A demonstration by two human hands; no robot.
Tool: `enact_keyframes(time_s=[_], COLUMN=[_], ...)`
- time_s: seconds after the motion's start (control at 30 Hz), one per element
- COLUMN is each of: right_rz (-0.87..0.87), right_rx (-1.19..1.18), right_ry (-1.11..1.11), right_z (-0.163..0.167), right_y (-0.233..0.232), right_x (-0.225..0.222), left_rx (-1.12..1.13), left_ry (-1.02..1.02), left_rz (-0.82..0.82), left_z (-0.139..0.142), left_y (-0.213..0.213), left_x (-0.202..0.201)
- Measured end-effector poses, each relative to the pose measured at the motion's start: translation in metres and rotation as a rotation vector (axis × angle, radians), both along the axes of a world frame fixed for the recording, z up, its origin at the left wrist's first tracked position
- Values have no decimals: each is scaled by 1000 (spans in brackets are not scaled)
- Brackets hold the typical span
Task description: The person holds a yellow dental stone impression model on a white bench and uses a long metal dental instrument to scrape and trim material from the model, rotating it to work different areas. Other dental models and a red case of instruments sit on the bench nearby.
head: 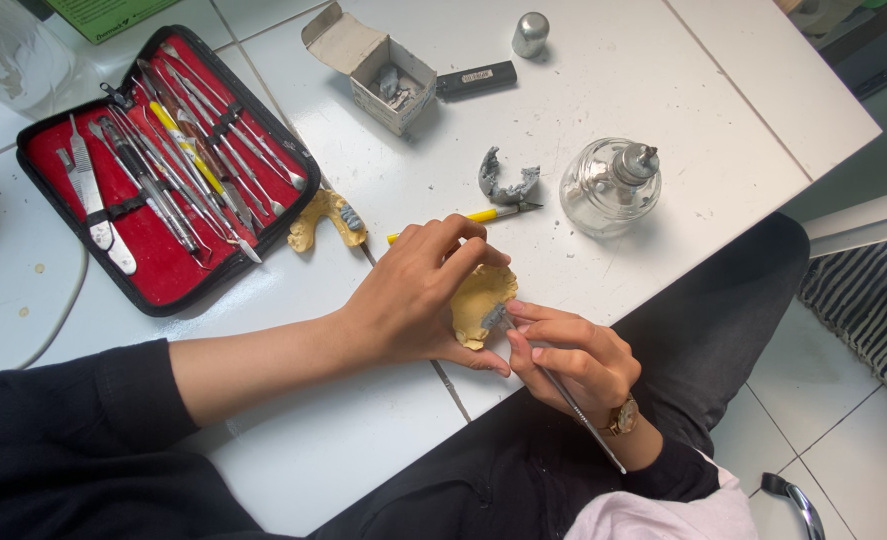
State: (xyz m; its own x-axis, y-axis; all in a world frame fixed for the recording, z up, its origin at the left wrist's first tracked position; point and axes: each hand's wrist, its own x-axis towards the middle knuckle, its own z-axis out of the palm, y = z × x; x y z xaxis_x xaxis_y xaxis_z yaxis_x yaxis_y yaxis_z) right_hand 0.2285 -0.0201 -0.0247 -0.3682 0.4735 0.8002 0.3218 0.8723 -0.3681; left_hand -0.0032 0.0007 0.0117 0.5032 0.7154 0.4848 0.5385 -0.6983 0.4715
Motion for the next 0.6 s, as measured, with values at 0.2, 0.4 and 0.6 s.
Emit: enact_keyframes(time_s=[0.2,0.4,0.6], right_rz=[22,20,37], right_rx=[-5,-2,1], right_ry=[11,32,30], right_z=[0,1,1], right_y=[0,1,1], right_x=[0,-1,0], left_rx=[-10,20,65], left_ry=[22,90,157], left_rz=[-1,42,79], left_z=[2,4,4], left_y=[-2,-2,-2], left_x=[-1,1,2])
